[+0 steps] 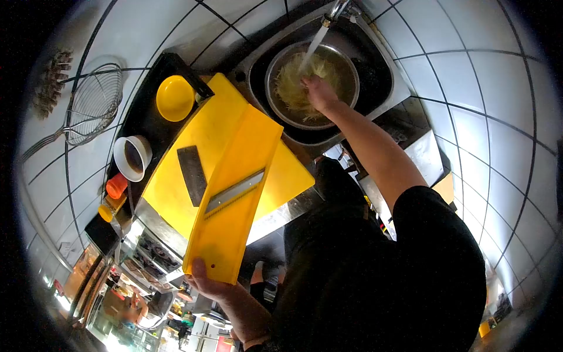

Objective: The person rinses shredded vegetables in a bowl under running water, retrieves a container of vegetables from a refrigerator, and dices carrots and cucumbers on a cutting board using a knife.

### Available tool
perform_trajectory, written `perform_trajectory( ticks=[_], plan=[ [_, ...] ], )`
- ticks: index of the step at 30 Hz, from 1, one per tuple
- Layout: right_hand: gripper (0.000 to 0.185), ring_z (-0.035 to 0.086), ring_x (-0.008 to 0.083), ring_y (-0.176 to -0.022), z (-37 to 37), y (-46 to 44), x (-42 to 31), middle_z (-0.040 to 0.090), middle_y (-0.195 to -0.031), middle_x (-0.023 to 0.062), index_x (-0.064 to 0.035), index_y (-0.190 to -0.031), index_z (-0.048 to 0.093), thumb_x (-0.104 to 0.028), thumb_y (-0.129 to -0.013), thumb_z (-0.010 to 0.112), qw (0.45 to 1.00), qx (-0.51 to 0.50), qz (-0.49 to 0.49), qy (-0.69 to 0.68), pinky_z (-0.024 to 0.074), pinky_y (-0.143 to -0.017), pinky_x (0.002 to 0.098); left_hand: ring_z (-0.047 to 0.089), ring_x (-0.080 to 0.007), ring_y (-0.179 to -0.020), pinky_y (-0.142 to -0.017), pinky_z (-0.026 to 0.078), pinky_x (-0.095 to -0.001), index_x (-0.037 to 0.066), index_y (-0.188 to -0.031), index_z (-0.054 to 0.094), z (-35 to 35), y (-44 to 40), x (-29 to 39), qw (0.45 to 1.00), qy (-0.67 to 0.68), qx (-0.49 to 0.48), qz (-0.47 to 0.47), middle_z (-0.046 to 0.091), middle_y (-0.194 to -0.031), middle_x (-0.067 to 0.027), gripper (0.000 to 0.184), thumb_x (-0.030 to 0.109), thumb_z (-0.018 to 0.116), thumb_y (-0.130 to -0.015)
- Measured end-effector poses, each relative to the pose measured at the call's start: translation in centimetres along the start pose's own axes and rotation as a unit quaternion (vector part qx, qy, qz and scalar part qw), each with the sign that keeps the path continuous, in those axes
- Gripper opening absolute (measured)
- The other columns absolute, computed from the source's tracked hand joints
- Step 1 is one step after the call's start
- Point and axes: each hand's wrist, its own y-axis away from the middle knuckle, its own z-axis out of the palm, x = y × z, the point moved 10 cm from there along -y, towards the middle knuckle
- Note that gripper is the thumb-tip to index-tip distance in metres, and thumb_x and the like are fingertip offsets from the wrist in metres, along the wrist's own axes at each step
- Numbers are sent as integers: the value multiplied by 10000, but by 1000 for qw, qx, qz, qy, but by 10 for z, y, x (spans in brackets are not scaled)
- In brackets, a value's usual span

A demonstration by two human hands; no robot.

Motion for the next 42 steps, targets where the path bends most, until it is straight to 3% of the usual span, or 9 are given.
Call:
perform_trajectory(
  ticks=[8,17,23,26,29,33,36,40,42],
  plan=[
    [604,523,431,-1363,-9,11,-69,400,-1593,250,-57,-1515,488,-234,-971,680,890,93,-132,426,503,-1049,543,675,-382,-1011,-900,589,-487,-50,-1224,633,-7,3,-5,998,-46,41,-35,653,-1157,-227,518,276,707,-829],
    [441,499,310,-1393,-23,-47,12,420,-1593,209,-61,-1474,546,-275,-1090,517,995,-1,59,82,492,-1108,397,682,-332,-940,-836,590,-443,-41,-1187,653,-14,1,-16,999,16,41,-8,666,-1091,-214,457,242,649,-828],
    [442,552,324,-1275,-49,21,-41,514,-1462,202,-84,-1406,585,-324,-1036,608,965,3,3,263,508,-1034,461,695,-313,-894,-743,599,-406,-64,-1160,652,0,0,-12,1000,9,-9,1,681,-1061,-228,421,220,597,-854],
    [497,522,352,-1334,-58,54,-67,485,-1516,194,-128,-1453,556,-331,-1010,650,956,47,-19,290,483,-1074,509,700,-318,-872,-724,604,-406,-81,-1160,642,-8,-7,-3,962,-120,-69,235,683,-1067,-238,429,228,590,-868],
    [621,414,430,-1443,1,25,-20,369,-1629,180,-167,-1547,487,-269,-973,703,884,113,-131,434,390,-1175,590,703,-323,-859,-731,607,-411,-83,-1165,633,-10,-13,-16,992,-43,-22,117,681,-1061,-238,436,236,593,-870],
    [706,304,470,-1506,-2,-16,31,176,-1720,137,-229,-1585,438,-177,-946,731,892,-59,14,448,279,-1220,660,702,-324,-861,-749,607,-408,-71,-1161,632,11,-4,-17,1000,12,-18,10,680,-1044,-228,435,243,605,-861],
    [751,327,408,-1509,17,-32,39,284,-1699,81,-256,-1612,388,-59,-954,690,901,-2,139,412,264,-1224,664,699,-321,-859,-760,606,-417,-67,-1148,639,13,0,-19,999,35,11,-13,679,-1037,-224,437,248,616,-845],
    [759,515,380,-1363,13,-26,18,449,-1581,186,-174,-1624,349,40,-952,630,929,7,-72,363,412,-1136,616,694,-317,-851,-757,596,-424,-65,-1135,646,12,-1,-16,1000,2,-1,1,682,-1023,-224,442,253,622,-829],
    [736,571,378,-1290,4,-16,15,490,-1525,232,-124,-1622,331,23,-963,623,955,-23,-20,296,475,-1082,555,692,-316,-850,-750,588,-421,-64,-1132,651,9,-2,-19,1000,28,11,-7,683,-1015,-221,446,256,624,-823]
  ],
)
